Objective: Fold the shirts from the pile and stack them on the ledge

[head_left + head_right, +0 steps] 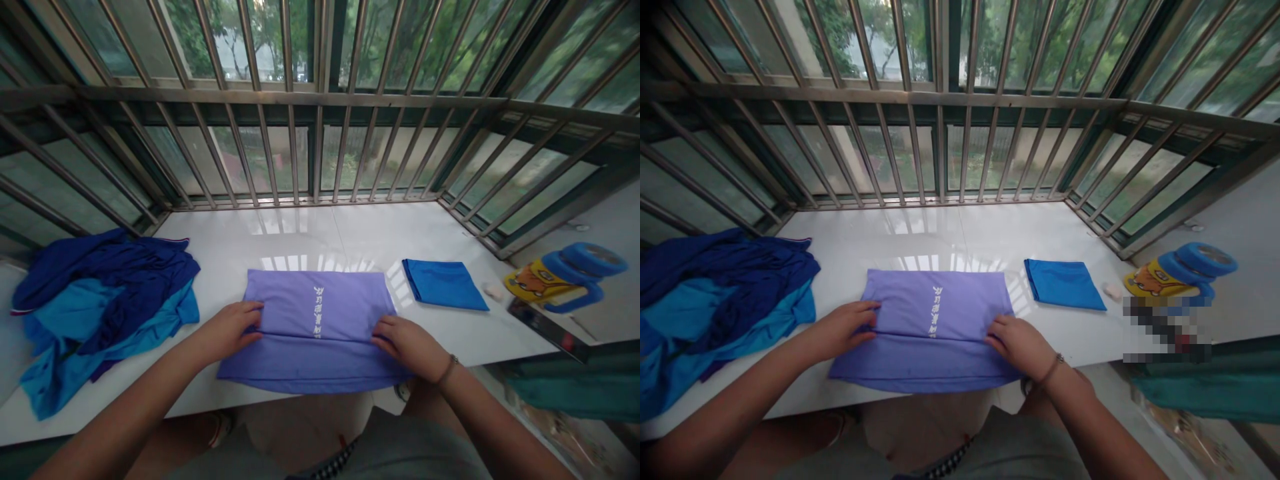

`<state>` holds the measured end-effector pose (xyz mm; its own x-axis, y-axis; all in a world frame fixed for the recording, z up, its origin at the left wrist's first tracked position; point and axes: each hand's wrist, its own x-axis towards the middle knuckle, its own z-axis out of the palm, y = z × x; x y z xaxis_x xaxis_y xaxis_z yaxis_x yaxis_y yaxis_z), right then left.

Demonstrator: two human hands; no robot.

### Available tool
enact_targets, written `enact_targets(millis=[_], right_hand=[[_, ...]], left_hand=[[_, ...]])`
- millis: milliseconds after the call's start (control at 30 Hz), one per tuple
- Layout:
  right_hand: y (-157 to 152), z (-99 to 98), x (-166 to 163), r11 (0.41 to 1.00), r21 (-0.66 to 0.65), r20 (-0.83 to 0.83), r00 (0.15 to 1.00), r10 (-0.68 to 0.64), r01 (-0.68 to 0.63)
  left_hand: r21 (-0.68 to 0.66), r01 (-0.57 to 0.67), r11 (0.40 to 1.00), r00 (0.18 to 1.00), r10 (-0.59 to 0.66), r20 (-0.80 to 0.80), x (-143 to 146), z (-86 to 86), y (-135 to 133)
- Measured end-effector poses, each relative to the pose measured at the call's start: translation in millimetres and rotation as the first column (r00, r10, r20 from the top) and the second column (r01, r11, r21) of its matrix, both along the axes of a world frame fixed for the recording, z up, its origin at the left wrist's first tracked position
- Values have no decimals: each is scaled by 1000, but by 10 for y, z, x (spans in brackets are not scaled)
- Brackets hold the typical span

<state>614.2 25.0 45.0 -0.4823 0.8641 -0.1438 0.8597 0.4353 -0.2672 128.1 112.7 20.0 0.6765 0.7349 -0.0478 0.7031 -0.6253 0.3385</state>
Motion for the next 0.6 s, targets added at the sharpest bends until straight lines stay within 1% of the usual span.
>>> enact_targets(millis=[33,100,167,200,300,367,433,500,600], right_hand=[[59,1,5,999,32,5,1000,-29,29],[260,34,23,986,129,39,993,-109,104],[531,77,32,964,206,88,978,-187,166],[671,91,31,957,221,110,971,-213,185],[1026,61,13,949,202,157,949,-273,240],[1185,-16,13,945,162,175,934,-311,285],[1299,-101,37,943,115,182,926,-330,313],[1404,-153,87,949,70,174,933,-314,306],[1588,-131,185,957,54,129,948,-291,286]], left_hand=[[0,-17,1000,1000,17,15,27,10,43],[26,-69,997,997,68,40,109,41,210],[67,-133,989,990,129,60,199,56,454],[83,-158,984,986,152,67,237,49,587],[106,-197,975,980,192,57,303,-28,936],[118,-219,969,976,216,36,305,-103,1090],[116,-248,962,969,248,16,284,-167,1189],[70,-272,960,962,274,-10,253,-195,1265],[-60,-298,953,955,297,-30,212,-158,1387]])
